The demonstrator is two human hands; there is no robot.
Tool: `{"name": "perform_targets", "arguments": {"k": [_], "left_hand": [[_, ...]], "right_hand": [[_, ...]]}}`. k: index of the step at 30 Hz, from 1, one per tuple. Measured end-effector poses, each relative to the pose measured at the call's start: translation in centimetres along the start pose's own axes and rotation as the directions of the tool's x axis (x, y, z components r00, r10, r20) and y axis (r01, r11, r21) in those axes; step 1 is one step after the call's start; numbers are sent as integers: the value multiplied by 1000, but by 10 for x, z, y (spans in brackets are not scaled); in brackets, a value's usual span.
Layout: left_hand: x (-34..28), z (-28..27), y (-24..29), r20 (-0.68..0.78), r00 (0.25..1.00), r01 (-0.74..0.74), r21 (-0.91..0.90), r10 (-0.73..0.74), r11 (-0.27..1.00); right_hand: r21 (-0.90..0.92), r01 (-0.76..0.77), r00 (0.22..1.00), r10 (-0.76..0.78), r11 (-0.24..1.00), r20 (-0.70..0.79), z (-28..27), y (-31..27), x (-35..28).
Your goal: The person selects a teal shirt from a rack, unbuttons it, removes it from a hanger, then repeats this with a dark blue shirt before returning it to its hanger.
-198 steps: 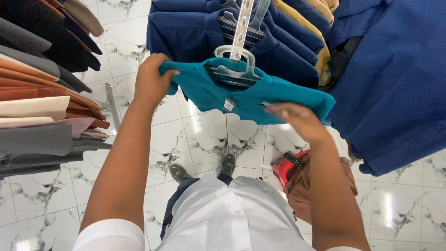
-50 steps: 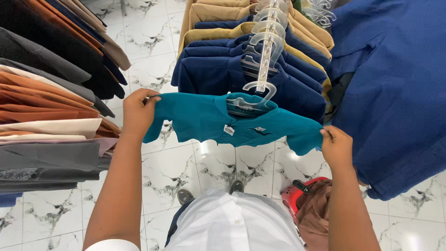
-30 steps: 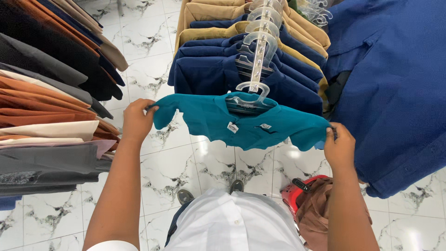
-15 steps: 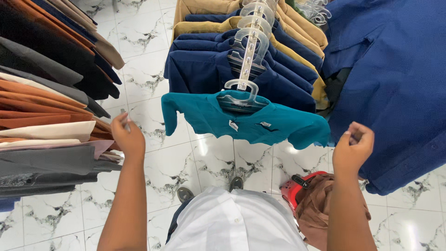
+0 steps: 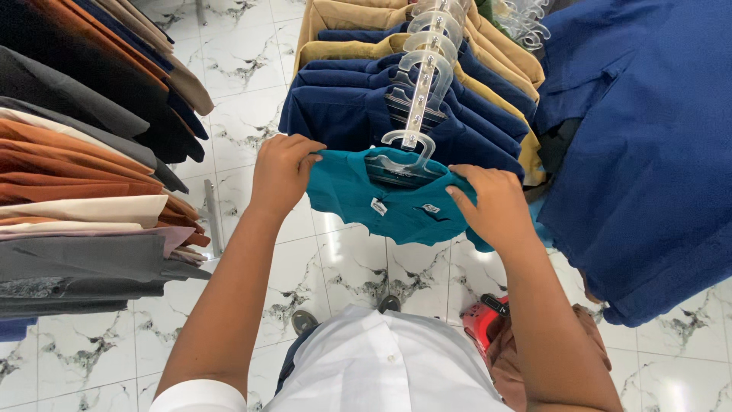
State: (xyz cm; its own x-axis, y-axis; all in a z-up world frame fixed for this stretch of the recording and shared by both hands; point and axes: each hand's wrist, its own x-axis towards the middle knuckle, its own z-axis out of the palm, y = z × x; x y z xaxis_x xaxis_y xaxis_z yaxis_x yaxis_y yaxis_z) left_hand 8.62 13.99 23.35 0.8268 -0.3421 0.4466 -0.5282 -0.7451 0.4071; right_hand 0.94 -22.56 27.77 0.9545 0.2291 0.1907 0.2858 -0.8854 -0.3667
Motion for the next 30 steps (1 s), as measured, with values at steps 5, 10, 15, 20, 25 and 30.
{"name": "perform_targets", "arguments": {"k": [5, 10, 15, 20, 25, 30], "left_hand": [[-5, 7, 0, -76, 997, 12, -34, -14, 999], [-9, -13, 21, -45, 999, 1, -29, -2, 1000], [-2, -42, 69, 76, 996, -38, -84, 44, 996], [28, -48, 113, 71, 997, 1, -394, 29, 919], [71, -40, 157, -63, 989, -146, -391, 132, 909], [80, -27, 168, -115, 976, -208, -203, 187, 957]], "right_hand": [[72, -41, 998, 45, 997, -52, 8, -7, 1], [64, -24, 998, 28, 998, -49, -9, -6, -11], [35, -97, 994, 99, 995, -55, -15, 13, -45], [72, -250, 967, 253, 966, -36, -4, 47, -74], [-22, -264, 952, 257, 964, -166, 5, 75, -75], [-81, -240, 942, 212, 967, -262, -21, 62, -40]]}}
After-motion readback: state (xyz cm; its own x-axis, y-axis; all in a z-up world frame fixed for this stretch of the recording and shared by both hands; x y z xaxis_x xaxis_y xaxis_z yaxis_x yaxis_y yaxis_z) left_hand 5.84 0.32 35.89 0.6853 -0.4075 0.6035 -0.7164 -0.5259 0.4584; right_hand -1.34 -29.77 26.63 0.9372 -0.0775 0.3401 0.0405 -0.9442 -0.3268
